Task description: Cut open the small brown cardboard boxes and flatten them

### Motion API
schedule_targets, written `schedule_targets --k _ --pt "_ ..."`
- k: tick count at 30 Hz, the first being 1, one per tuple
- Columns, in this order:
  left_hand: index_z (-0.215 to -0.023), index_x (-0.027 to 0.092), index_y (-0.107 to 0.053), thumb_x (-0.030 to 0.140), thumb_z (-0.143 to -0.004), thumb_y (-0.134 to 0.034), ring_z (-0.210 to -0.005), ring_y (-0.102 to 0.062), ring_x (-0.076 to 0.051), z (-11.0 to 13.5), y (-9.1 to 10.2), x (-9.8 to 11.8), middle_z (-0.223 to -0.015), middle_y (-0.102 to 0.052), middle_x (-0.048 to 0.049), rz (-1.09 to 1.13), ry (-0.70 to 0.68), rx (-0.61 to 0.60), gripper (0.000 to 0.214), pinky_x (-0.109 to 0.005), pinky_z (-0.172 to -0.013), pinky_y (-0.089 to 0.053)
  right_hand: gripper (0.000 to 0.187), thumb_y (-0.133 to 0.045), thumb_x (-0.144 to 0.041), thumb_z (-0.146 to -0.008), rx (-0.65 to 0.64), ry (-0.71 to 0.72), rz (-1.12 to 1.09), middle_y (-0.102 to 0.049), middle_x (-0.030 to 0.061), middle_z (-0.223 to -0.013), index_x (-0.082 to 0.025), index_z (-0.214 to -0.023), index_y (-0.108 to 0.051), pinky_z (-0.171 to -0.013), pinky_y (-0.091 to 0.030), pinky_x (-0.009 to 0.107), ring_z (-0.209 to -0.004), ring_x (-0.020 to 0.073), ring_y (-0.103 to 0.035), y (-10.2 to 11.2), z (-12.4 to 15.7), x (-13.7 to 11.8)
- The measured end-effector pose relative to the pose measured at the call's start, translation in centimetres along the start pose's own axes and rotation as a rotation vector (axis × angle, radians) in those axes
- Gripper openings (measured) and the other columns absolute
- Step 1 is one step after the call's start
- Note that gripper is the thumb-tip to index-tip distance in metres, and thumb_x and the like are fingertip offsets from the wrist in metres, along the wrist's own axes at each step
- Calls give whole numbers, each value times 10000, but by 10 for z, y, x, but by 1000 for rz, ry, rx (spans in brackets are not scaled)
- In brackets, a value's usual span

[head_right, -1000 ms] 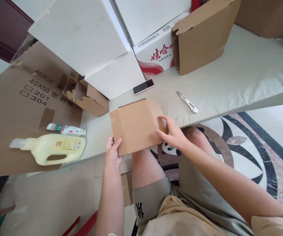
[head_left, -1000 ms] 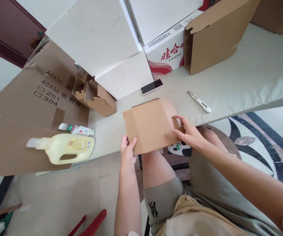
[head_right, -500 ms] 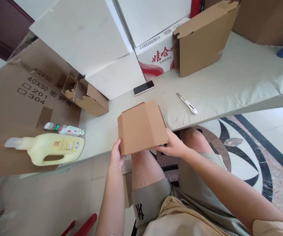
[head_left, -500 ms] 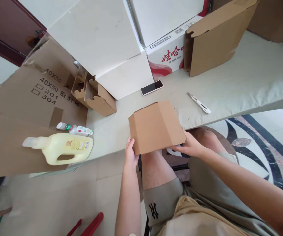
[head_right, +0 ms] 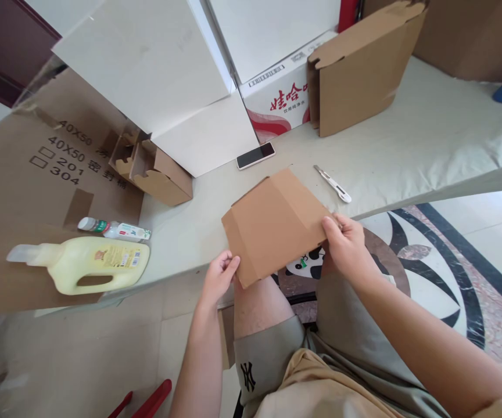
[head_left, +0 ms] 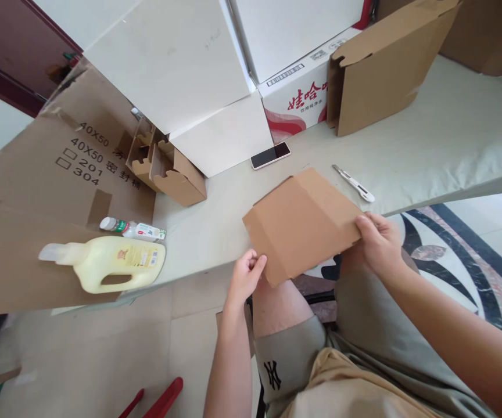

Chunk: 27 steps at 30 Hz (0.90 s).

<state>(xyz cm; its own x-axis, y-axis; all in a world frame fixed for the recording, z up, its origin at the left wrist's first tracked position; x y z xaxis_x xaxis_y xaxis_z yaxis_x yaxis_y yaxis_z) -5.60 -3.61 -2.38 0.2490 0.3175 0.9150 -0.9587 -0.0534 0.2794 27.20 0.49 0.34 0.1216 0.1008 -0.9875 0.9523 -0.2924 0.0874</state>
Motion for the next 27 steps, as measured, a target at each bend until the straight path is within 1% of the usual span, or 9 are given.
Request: schedule_targets --k 3,5,8,10,12,18,21,24,27 --pt "-762 203 -643 570 -722 -771 -662 -572 -148 -1 17 7 -677 -609 3 104 -93 218 391 -251 -652 -443 518 -628 -441 -841 40 -41 -225 -217 -45 -474 -238 -518 -278 -414 -161 287 -420 108 -192 18 -1 -6" --pt "-931 214 -711 534 -667 -828 -890 -650 -204 -3 18 6 -933 -707 -52 249 -86 224 431 -272 -777 -485 530 -628 -421 -845 -71 -1 -342 -245 -29 -475 -228 -505 -269 -417 -176 298 -417 112 -203 18 -1 -22" --pt "-1152 231 -718 449 -609 -893 -1201 -613 -310 -3 -9 3 -1258 -683 -115 399 33 -88 611 -351 -959 -491 518 -597 -393 -884 -254 152 -434 -284 -5 -495 -213 -498 -302 -474 -267 327 -457 138 -287 13 1 -53" --pt "-1237 227 -694 366 -554 -935 -1297 -562 -354 4 -29 2 -1320 -657 -142 443 96 -306 737 -401 -1039 -466 527 -567 -392 -916 -350 248 -445 -251 -7 -483 -214 -493 -307 -518 -296 351 -476 149 -282 8 3 -66" --pt "-1268 222 -679 346 -509 -953 -1330 -537 -384 9 -41 -1 -1322 -654 -158 490 115 -399 816 -441 -1070 -454 536 -532 -400 -943 -381 291 -441 -235 -10 -466 -218 -490 -312 -533 -297 359 -478 150 -259 5 2 -69" --pt "-1217 245 -672 474 -472 -899 -1147 -653 -396 10 -30 -33 -1081 -739 -128 656 202 -160 811 -489 -931 -533 443 -507 -578 -951 -384 145 -172 -566 31 -647 -239 -670 -554 -559 -424 357 -596 196 -529 3 -7 -38" --pt "-1075 211 -710 519 -483 -851 -1028 -697 -382 13 -23 -44 -978 -755 -128 683 321 -81 682 -483 -864 -549 374 -492 -588 -958 -373 206 -15 -717 77 -912 -262 -904 -667 -780 -538 428 -874 271 -679 9 -9 -34" --pt "-961 182 -722 629 -509 -791 -931 -716 -371 14 -19 -47 -924 -757 -139 718 444 9 639 -475 -801 -559 356 -527 -518 -960 -310 244 114 -684 108 -1283 -287 -1209 -631 -1048 -475 517 -1243 333 -611 15 -7 -29" --pt "-1003 197 -716 686 -609 -704 -884 -718 -324 7 -17 -39 -941 -756 -116 779 399 118 628 -440 -760 -563 503 -579 -512 -928 -494 261 158 -588 114 -1454 -290 -1377 -543 -1114 -454 529 -1358 348 -540 -3 8 -19"
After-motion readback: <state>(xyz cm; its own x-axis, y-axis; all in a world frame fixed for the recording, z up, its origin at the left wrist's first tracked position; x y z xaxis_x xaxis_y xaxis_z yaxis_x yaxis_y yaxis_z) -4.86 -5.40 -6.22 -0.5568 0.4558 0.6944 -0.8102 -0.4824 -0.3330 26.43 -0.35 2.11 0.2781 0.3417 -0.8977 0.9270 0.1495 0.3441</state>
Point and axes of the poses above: each hand's wrist, its own z-axis away from the middle knuckle, its own y-axis out of the back of the hand, x = y × z, the point moved 8 cm from there along -z, towards the middle knuckle
